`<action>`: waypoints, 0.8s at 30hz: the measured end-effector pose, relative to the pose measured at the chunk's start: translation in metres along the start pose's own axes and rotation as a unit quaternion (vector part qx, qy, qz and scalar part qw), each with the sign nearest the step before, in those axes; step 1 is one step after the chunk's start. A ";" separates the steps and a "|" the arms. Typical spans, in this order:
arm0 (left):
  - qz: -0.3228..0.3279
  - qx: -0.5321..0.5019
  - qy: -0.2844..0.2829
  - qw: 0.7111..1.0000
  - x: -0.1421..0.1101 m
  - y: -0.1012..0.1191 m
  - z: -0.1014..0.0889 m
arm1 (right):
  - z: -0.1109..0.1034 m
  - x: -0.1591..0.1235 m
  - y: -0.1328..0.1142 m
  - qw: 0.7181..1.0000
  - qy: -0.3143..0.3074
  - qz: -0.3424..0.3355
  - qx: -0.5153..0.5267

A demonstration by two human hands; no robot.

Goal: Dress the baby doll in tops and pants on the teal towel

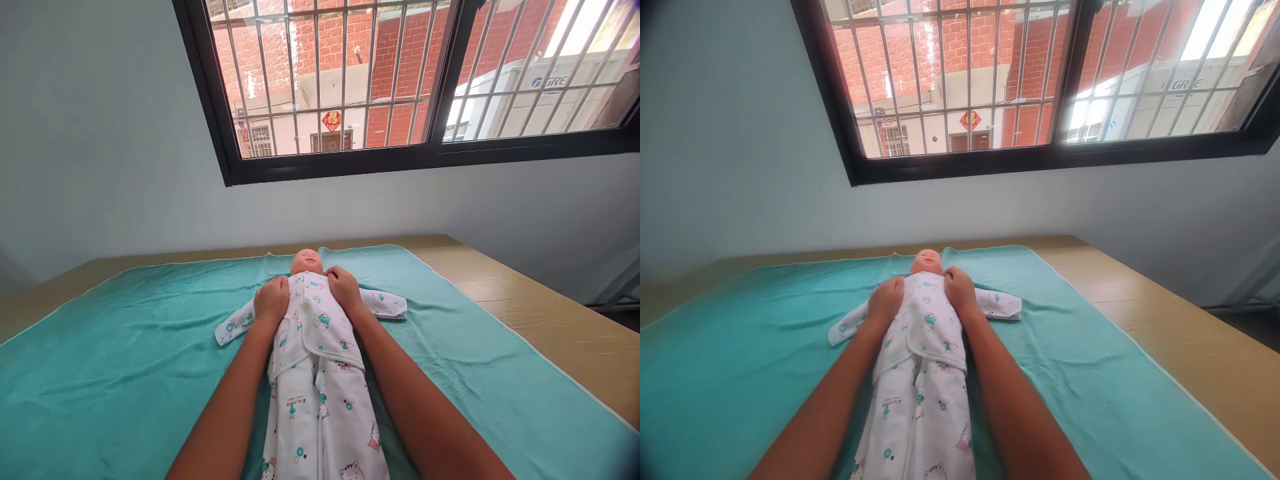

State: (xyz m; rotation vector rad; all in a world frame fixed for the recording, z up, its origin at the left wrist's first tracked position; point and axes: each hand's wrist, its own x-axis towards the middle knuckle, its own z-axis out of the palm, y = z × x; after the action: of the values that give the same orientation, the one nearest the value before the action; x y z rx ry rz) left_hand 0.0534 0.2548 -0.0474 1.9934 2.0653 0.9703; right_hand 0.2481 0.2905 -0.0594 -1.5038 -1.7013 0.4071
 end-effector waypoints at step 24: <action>0.072 0.199 0.117 0.970 -0.058 -0.139 -0.068 | -0.114 -0.059 0.117 0.955 0.017 0.038 -0.294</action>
State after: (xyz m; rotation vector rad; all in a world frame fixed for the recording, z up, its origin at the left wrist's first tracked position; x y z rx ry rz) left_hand -0.0923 0.1854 -0.0846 2.3491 2.4333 0.9092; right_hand 0.4088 0.2331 -0.0910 -1.9841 -1.8321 -0.1082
